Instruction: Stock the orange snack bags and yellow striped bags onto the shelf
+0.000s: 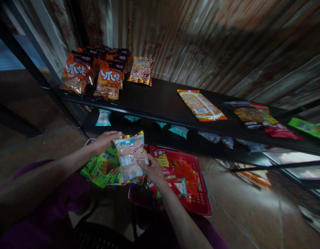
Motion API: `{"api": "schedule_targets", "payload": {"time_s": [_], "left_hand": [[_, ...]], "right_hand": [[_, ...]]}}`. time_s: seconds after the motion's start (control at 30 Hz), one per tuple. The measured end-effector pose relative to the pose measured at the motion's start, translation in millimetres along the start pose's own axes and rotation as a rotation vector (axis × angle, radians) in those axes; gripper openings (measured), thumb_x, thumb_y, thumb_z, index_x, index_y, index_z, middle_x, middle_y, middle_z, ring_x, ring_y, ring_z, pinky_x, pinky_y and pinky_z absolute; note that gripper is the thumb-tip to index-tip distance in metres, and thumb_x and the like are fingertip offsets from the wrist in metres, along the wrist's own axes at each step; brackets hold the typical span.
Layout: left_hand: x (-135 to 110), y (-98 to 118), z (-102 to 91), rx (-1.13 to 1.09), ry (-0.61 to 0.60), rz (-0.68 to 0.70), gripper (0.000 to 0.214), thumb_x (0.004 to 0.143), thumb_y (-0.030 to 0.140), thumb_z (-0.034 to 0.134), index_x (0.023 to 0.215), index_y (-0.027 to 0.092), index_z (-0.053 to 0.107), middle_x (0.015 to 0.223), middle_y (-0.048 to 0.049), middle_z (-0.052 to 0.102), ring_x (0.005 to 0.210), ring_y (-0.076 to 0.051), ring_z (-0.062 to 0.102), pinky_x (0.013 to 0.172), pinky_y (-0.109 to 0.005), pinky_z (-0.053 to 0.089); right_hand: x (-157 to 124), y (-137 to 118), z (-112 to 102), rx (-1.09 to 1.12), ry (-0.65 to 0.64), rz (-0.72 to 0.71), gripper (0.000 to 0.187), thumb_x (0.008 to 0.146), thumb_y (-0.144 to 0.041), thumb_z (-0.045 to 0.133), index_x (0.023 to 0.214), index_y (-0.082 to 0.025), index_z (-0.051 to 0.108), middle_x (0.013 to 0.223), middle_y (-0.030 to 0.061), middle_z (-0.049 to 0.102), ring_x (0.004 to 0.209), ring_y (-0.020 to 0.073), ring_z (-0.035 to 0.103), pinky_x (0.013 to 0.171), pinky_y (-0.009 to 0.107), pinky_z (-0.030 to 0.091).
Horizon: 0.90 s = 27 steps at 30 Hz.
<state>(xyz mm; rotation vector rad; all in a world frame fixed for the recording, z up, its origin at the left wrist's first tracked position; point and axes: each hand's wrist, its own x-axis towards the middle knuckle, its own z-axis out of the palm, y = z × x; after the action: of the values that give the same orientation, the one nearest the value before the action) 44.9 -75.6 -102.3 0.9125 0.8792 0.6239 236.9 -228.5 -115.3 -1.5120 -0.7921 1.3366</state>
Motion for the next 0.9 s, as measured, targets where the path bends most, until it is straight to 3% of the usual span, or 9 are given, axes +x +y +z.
{"api": "schedule_targets", "payload": {"time_s": [0.13,0.27,0.4,0.53,0.63,0.77,0.9], "left_hand": [[-7,-8,8.2,-0.173,-0.036,-0.136,0.037,0.068,0.046,0.073,0.088,0.016,0.066,0.085,-0.0065,0.069,0.077,-0.017,0.062,0.071,-0.028,0.045],[-26,-27,27.0,-0.138,-0.165,-0.265,0.045,0.065,0.043,0.077,0.098,0.016,0.065,0.099,-0.0099,0.069,0.087,-0.02,0.064,0.077,-0.032,0.047],[-35,-46,34.5,-0.125,-0.25,-0.276,0.06,0.053,0.031,0.085,0.106,0.016,0.062,0.105,-0.0114,0.069,0.089,-0.023,0.064,0.079,-0.036,0.048],[-31,-52,25.4,-0.018,-0.298,-0.242,0.049,0.055,0.03,0.084,0.098,0.013,0.065,0.101,-0.0124,0.07,0.086,-0.024,0.065,0.078,-0.036,0.049],[-29,-51,20.6,0.06,-0.37,-0.25,0.045,0.058,0.028,0.082,0.098,0.014,0.066,0.102,-0.0119,0.07,0.091,-0.024,0.065,0.081,-0.035,0.048],[-34,-50,22.5,0.106,-0.449,-0.318,0.049,0.057,0.026,0.082,0.102,0.015,0.065,0.104,-0.0107,0.07,0.092,-0.023,0.065,0.081,-0.034,0.048],[-37,-47,25.6,0.052,-0.382,-0.316,0.056,0.054,0.022,0.084,0.105,0.016,0.062,0.106,-0.0084,0.068,0.092,-0.021,0.064,0.083,-0.033,0.048]], "right_hand": [[1,-2,3,0.055,0.095,0.004,0.046,0.064,-0.046,0.075,0.101,-0.02,0.066,0.088,0.0036,0.072,0.072,0.0185,0.064,0.066,0.029,0.05],[0,0,9,0.119,0.164,-0.023,0.054,0.067,-0.048,0.073,0.112,-0.021,0.06,0.095,0.0045,0.072,0.078,0.0203,0.065,0.071,0.032,0.051],[-2,6,14,0.164,0.148,-0.027,0.051,0.07,-0.047,0.071,0.114,-0.025,0.059,0.106,0.0038,0.07,0.092,0.0208,0.065,0.081,0.033,0.051],[3,-1,6,0.28,0.253,0.02,0.042,0.069,-0.054,0.069,0.099,-0.025,0.065,0.107,0.004,0.07,0.098,0.0218,0.064,0.083,0.034,0.051],[11,-12,-11,0.351,0.289,-0.016,0.038,0.067,-0.056,0.07,0.088,-0.024,0.066,0.098,0.0034,0.072,0.093,0.0207,0.065,0.078,0.033,0.052],[21,-17,-31,0.385,0.343,0.018,0.035,0.059,-0.051,0.078,0.068,-0.02,0.064,0.068,0.0005,0.07,0.067,0.0177,0.065,0.064,0.031,0.051],[29,-12,-42,0.404,0.413,0.021,0.039,0.056,-0.051,0.08,0.057,-0.019,0.057,0.056,0.0003,0.066,0.055,0.0172,0.061,0.055,0.032,0.05]]}}
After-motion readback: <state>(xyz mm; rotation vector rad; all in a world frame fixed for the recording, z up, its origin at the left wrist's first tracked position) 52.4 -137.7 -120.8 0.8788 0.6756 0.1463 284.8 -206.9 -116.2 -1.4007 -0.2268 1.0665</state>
